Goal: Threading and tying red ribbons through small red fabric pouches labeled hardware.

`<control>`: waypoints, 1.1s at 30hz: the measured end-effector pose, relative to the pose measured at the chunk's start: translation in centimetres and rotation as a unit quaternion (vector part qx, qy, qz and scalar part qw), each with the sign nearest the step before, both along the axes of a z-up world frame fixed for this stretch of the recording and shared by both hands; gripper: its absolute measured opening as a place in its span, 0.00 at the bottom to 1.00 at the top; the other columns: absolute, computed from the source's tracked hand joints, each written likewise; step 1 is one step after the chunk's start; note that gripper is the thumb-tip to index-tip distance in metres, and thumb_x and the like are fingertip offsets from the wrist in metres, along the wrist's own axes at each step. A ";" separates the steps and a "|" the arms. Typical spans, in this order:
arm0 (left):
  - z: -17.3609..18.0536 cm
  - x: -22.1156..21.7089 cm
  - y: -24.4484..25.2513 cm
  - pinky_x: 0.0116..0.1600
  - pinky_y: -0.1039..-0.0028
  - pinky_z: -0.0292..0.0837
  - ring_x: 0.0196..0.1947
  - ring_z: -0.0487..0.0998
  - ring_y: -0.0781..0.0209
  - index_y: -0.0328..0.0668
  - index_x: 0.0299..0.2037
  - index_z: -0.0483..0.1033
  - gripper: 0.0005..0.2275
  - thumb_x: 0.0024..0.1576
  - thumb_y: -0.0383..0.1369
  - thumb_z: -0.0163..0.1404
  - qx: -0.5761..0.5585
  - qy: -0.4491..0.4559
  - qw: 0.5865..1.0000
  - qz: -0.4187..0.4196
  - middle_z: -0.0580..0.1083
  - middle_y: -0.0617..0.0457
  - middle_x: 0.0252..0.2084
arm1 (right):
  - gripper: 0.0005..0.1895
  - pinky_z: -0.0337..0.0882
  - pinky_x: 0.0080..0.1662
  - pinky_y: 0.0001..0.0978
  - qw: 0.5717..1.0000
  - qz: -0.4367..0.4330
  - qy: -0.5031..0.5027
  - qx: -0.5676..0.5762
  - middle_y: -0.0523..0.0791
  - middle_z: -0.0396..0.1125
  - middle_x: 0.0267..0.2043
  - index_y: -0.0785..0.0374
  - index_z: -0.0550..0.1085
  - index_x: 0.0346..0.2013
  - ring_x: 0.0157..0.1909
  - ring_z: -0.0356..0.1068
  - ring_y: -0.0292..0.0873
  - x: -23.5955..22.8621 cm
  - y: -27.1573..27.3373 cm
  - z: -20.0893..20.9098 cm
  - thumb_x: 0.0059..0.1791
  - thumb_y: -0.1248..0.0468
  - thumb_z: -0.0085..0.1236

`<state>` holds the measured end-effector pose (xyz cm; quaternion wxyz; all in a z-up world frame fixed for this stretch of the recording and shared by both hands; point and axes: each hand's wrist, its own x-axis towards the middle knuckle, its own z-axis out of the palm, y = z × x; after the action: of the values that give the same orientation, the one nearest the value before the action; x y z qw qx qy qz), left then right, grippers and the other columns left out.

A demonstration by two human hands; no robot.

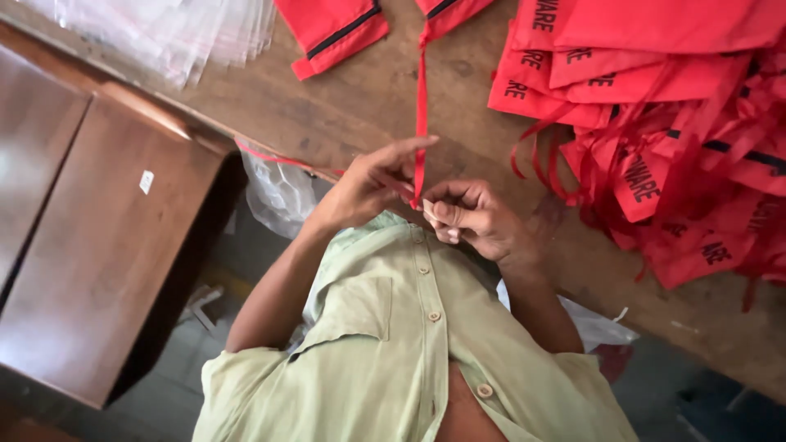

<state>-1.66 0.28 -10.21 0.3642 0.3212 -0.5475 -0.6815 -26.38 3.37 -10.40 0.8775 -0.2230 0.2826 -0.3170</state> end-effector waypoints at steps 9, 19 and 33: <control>-1.6 -0.5 -0.7 0.53 0.72 0.82 0.49 0.82 0.63 0.33 0.57 0.77 0.22 0.53 0.10 0.52 -0.059 -0.044 0.996 -0.042 0.77 0.51 0.49 | 0.10 0.60 0.33 0.26 0.999 0.003 -0.030 0.015 0.43 0.63 0.34 0.71 0.75 0.46 0.32 0.58 0.34 -0.9 0.9 -0.9 0.56 0.65 0.60; 2.8 1.2 1.7 0.53 0.75 0.76 0.43 0.80 0.68 0.39 0.70 0.63 0.31 0.56 0.21 0.61 -0.019 -0.088 0.996 0.014 0.79 0.54 0.39 | 0.08 0.64 0.32 0.27 0.998 -0.021 -0.046 0.041 0.48 0.67 0.35 0.66 0.73 0.47 0.29 0.62 0.37 -0.4 0.3 -0.8 0.54 0.68 0.59; 3.5 4.5 9.7 0.51 0.74 0.77 0.40 0.81 0.66 0.43 0.79 0.44 0.47 0.53 0.28 0.66 0.077 -0.037 0.975 0.206 0.78 0.53 0.36 | 0.07 0.67 0.32 0.25 0.991 0.122 0.044 0.022 0.47 0.70 0.34 0.67 0.72 0.46 0.28 0.67 0.35 5.7 0.4 -0.3 0.56 0.67 0.57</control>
<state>2.82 10.01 -6.69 0.4506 0.4789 -0.4288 -0.6195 -20.72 3.78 -10.74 0.9008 -0.2502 0.2989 -0.1915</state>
